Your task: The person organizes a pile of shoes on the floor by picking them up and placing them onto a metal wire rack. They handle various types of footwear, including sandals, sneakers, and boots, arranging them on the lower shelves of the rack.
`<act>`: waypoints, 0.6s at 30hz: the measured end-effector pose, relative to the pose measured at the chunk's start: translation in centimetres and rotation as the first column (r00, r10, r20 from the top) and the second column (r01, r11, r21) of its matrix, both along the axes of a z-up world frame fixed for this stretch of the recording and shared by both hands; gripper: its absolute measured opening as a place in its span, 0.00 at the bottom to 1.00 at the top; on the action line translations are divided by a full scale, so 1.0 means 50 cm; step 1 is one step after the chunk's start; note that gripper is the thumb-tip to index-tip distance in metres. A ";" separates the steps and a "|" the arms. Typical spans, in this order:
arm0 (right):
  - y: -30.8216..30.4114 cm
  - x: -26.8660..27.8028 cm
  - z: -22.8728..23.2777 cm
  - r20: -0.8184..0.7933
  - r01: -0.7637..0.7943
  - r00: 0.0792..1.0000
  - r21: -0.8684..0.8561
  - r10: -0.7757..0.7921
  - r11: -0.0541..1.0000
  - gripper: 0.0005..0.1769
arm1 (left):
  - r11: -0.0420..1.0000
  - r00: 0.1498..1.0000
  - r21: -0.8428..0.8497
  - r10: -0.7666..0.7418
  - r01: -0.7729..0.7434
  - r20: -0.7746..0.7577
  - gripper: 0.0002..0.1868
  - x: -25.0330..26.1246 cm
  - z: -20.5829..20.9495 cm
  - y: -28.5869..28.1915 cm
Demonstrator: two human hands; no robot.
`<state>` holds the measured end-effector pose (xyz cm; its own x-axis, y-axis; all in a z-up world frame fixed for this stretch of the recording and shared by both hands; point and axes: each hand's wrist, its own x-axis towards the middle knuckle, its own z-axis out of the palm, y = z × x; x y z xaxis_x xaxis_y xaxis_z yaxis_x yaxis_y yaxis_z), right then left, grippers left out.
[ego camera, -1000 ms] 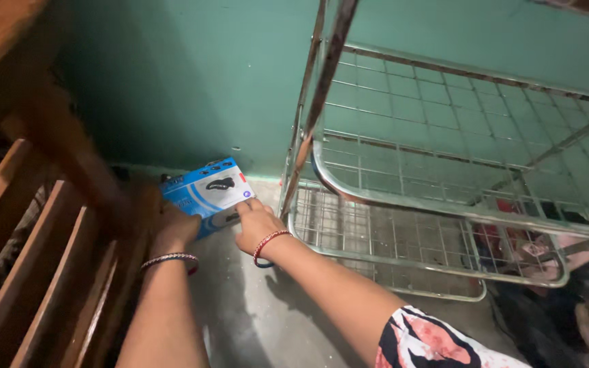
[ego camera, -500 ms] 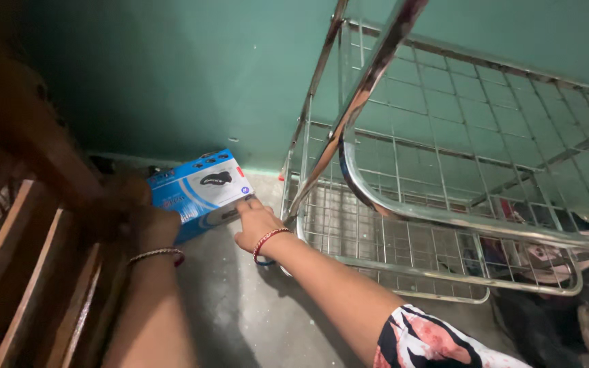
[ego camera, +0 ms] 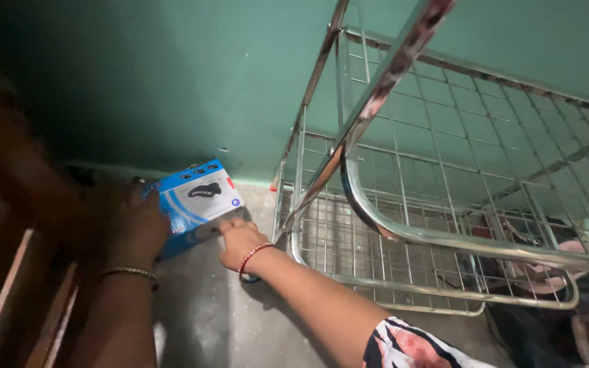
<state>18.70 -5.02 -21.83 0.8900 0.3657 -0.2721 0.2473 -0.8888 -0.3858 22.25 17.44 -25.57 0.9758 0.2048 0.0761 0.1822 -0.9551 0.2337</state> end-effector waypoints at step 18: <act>-0.011 -0.003 0.034 -0.030 0.003 1.000 -0.081 -0.005 0.997 0.37 | 0.989 0.977 -0.007 -0.148 0.149 -0.151 0.27 0.070 -0.105 -0.026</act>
<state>18.56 -5.59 -20.12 0.8823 0.3380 -0.3277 0.2328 -0.9183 -0.3202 25.76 16.12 -30.81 0.9957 0.0570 -0.0733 0.0713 -0.9751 0.2101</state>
